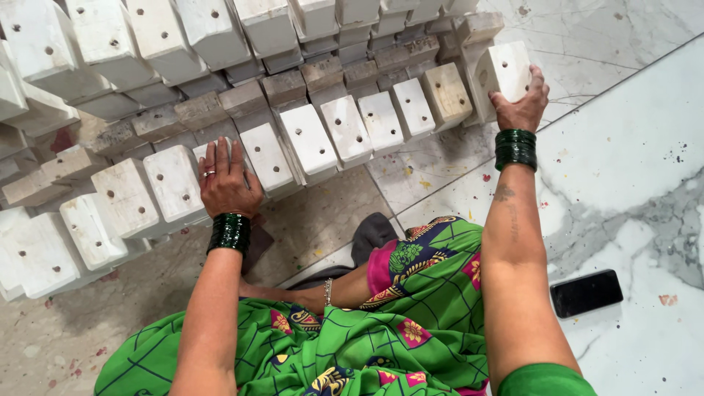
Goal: The person sits on the floor and arranges white plaster mold blocks, picking blocks one at a time and placing them into neat rows on the floor, occasionally turning or repositioning a block to fit the row.
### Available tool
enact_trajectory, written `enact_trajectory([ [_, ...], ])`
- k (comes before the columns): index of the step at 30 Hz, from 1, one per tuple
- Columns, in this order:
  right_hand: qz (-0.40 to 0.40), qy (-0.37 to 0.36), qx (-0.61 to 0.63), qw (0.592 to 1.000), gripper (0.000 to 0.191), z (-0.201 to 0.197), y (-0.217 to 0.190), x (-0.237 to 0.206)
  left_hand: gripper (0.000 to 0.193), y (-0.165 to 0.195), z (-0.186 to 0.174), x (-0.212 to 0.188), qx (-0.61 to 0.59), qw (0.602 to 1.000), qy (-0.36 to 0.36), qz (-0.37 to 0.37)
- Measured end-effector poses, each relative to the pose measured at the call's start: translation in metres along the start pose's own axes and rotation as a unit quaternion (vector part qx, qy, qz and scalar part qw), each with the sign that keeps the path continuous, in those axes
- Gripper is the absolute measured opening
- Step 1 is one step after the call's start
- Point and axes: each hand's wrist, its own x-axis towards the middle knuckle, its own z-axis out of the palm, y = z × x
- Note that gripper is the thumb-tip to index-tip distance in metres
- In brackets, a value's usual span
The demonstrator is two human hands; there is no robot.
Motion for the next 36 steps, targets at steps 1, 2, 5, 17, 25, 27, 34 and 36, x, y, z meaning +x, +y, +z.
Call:
enact_trajectory([
  [1,-0.025,0.009,-0.011,1.0,0.087,0.004,-0.002,0.004,0.059,0.0,-0.001,0.0,0.0,1.0,-0.002,-0.002],
  [2,-0.05,0.019,-0.021,0.998,0.083,0.009,-0.003,0.006,0.059,0.001,-0.001,0.0,0.0,1.0,-0.004,-0.002],
  [5,-0.089,0.053,-0.074,0.992,0.079,0.023,-0.006,0.004,0.059,0.001,-0.001,0.002,0.002,1.0,-0.002,-0.006],
  [17,-0.012,-0.025,-0.144,0.989,0.087,0.026,-0.038,-0.003,0.057,0.001,0.002,0.001,0.014,1.0,0.012,-0.001],
  [25,-0.295,-0.201,0.034,0.934,0.087,0.071,-0.172,-0.094,0.055,-0.001,0.005,0.0,0.011,1.0,0.014,-0.002],
  [27,-0.316,-0.298,-0.005,0.901,0.095,0.085,-0.207,-0.132,0.052,0.0,0.004,0.0,0.008,1.0,0.011,-0.003],
  [34,-0.329,-0.37,-0.085,0.865,0.079,0.105,-0.223,-0.156,0.04,0.001,0.002,0.001,-0.012,1.0,0.014,-0.012],
  [36,-0.274,-0.359,-0.071,0.89,0.071,0.11,-0.213,-0.159,0.039,0.001,0.002,0.001,-0.014,1.0,0.015,-0.009],
])
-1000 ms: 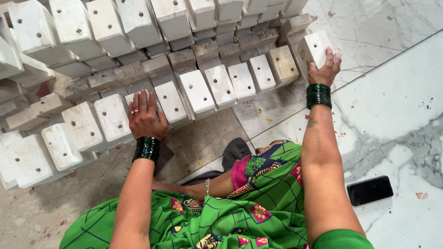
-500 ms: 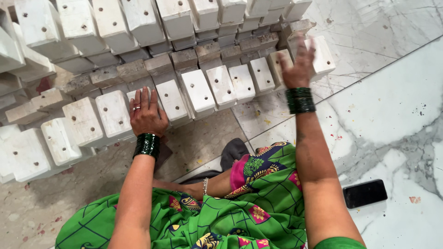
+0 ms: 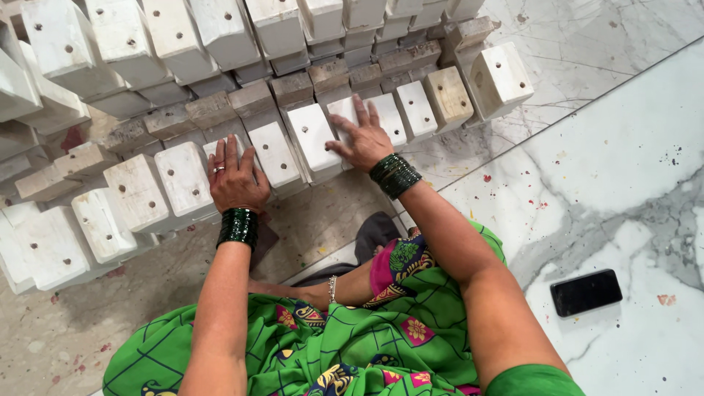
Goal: The person sits on the floor and arranges white plaster mold blocks, picking blocks one at a time and placing them into neat rows on the floor, occasionally turning or repositioning a block to fit the row.
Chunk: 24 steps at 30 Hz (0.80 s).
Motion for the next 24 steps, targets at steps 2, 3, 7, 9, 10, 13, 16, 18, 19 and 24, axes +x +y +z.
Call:
enact_trajectory([
  [2,0.042,0.014,0.017,0.999,0.066,0.009,0.003,-0.003,0.038,0.0,0.0,-0.001,-0.003,1.0,-0.001,0.001],
  [3,0.057,0.02,0.019,0.998,0.064,0.014,0.002,-0.002,0.038,0.0,0.0,-0.001,-0.005,1.0,0.0,0.001],
  [7,0.064,0.059,0.026,0.996,0.056,0.022,-0.003,0.001,0.038,-0.001,0.002,-0.001,-0.007,1.0,0.001,0.0],
  [9,0.056,0.071,0.014,0.996,0.055,0.022,-0.004,0.003,0.037,-0.001,0.003,-0.001,-0.007,1.0,0.001,-0.003],
  [10,0.053,0.077,0.01,0.996,0.055,0.022,-0.004,0.004,0.037,-0.001,0.003,-0.001,-0.006,1.0,0.0,-0.004],
  [13,0.062,0.065,0.026,0.996,0.053,0.022,-0.003,0.006,0.036,-0.001,0.003,-0.001,-0.001,1.0,0.006,-0.001],
  [16,0.063,0.08,0.031,0.994,0.049,0.022,-0.003,0.006,0.034,0.0,0.002,0.0,0.0,1.0,0.007,-0.002],
  [18,0.052,0.096,0.035,0.993,0.048,0.021,-0.003,0.005,0.034,0.0,0.002,0.001,-0.002,1.0,0.008,-0.003],
  [19,0.046,0.103,0.038,0.993,0.048,0.02,-0.003,0.005,0.034,0.0,0.002,0.001,-0.003,1.0,0.008,-0.003],
  [24,0.041,0.094,0.042,0.994,0.052,0.007,-0.001,0.004,0.045,-0.002,0.003,0.001,-0.006,1.0,-0.006,-0.015],
])
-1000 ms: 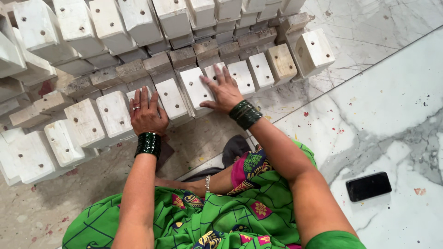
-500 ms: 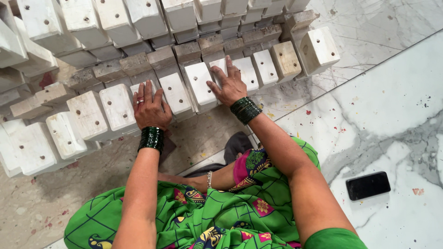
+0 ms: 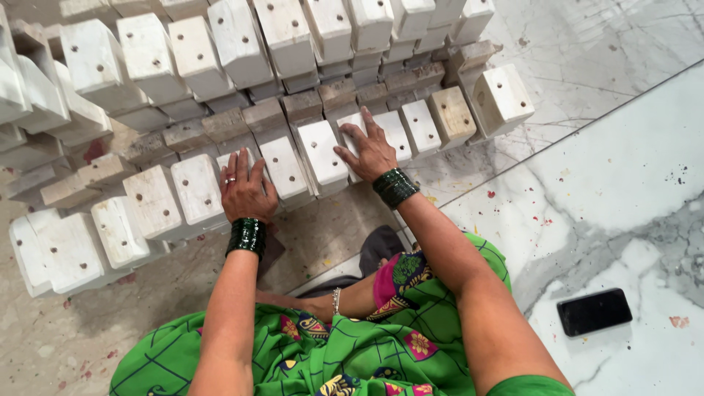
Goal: The person sits on the floor and arranges white plaster mold blocks, picking blocks one at a time and placing them into neat rows on the floor, occasionally turning or repositioning a block to fit the row.
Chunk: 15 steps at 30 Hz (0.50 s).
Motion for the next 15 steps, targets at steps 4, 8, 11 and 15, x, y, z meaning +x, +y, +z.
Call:
enact_trajectory([
  [4,-0.01,-0.014,0.017,1.0,0.056,-0.016,0.005,0.002,0.074,-0.002,0.001,0.003,-0.006,0.999,-0.009,-0.032],
  [8,-0.025,-0.028,0.031,0.999,0.057,-0.025,0.013,0.005,0.078,-0.002,0.003,0.009,0.018,0.998,-0.042,-0.05],
  [11,-0.018,-0.033,0.032,0.999,0.067,-0.025,0.016,0.007,0.068,-0.003,0.004,0.02,0.008,0.994,-0.058,-0.087],
  [15,0.016,-0.034,0.039,0.999,0.084,-0.023,0.017,0.013,0.048,-0.004,0.004,0.029,0.005,0.993,-0.047,-0.107],
])
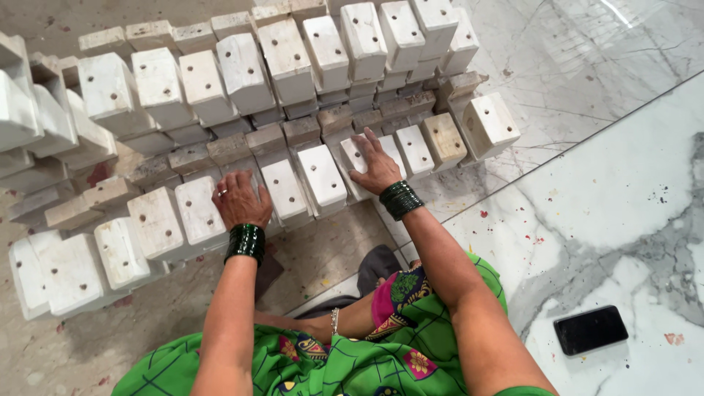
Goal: The person sits on the floor and arranges white plaster mold blocks, picking blocks one at a time and placing them into neat rows on the floor, occasionally turning or repositioning a block to fit the row.
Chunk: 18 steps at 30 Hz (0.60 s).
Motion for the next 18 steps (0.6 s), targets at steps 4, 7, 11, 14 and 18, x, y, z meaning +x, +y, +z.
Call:
enact_trajectory([
  [4,0.082,0.006,0.098,0.992,0.09,-0.017,0.006,0.008,0.044,-0.002,0.0,-0.005,-0.006,0.999,0.032,0.018],
  [7,0.007,0.072,0.172,0.982,0.084,-0.05,0.02,0.009,0.045,-0.003,0.002,-0.008,-0.016,0.999,0.041,0.022],
  [11,-0.054,0.137,0.056,0.988,0.076,-0.106,0.044,-0.003,0.045,-0.004,0.003,-0.011,-0.019,0.999,0.044,0.02],
  [14,0.038,0.118,-0.018,0.992,0.075,-0.135,0.057,-0.019,0.045,-0.003,0.002,-0.01,-0.015,0.999,0.046,0.023],
  [18,0.101,0.137,-0.049,0.984,0.074,-0.164,0.082,-0.039,0.045,-0.002,0.0,-0.01,-0.017,0.998,0.047,0.026],
])
